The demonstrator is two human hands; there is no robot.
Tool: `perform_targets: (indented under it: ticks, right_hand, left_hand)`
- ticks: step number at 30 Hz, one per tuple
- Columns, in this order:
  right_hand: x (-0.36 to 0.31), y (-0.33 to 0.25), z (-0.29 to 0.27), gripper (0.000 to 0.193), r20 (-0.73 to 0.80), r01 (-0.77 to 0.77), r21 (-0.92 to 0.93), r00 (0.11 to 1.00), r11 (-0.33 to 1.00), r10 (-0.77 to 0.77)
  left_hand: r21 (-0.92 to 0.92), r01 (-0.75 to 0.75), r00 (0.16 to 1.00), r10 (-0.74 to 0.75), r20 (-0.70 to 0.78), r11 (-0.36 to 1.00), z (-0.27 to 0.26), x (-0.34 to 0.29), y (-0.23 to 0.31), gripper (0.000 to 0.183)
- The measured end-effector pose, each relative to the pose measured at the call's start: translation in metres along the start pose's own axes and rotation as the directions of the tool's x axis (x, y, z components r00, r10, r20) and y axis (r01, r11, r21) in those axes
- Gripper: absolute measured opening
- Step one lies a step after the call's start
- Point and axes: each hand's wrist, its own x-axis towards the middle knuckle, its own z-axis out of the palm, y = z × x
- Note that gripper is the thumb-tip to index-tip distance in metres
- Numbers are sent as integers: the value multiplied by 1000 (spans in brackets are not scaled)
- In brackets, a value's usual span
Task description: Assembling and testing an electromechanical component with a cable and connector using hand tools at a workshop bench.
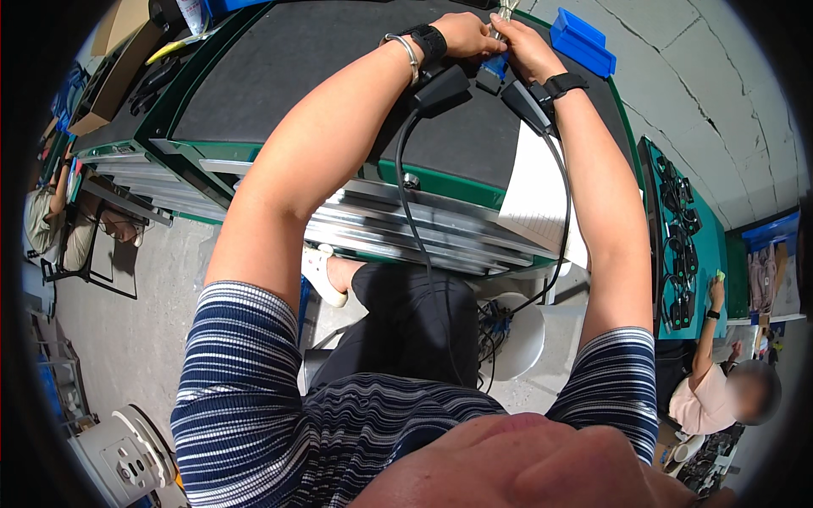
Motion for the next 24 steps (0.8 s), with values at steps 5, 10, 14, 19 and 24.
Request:
perform_targets:
  ticks: [5,10,14,19,24]
  right_hand:
    - [0,0,0,39,-30,27,-58,999,998,-29]
    - [0,2,0,40,-13,33,-18,999,999,-34]
    - [2,4,0,42,-38,36,-38,999,999,-38]
    - [3,6,1,48,-67,44,-130,996,990,-53]
    - [4,7,-1,50,-80,37,-184,995,982,-52]
  left_hand:
    - [3,-4,1000,4,-11,1000,2,1,-2,48]
    - [47,0,1000,1,-15,999,2,0,-2,48]
    - [78,-11,1000,12,-10,997,1,0,-1,48]
    - [-9,-17,1000,17,-18,1000,0,-2,-2,49]
    - [-25,-21,1000,20,-8,999,0,-2,-2,48]
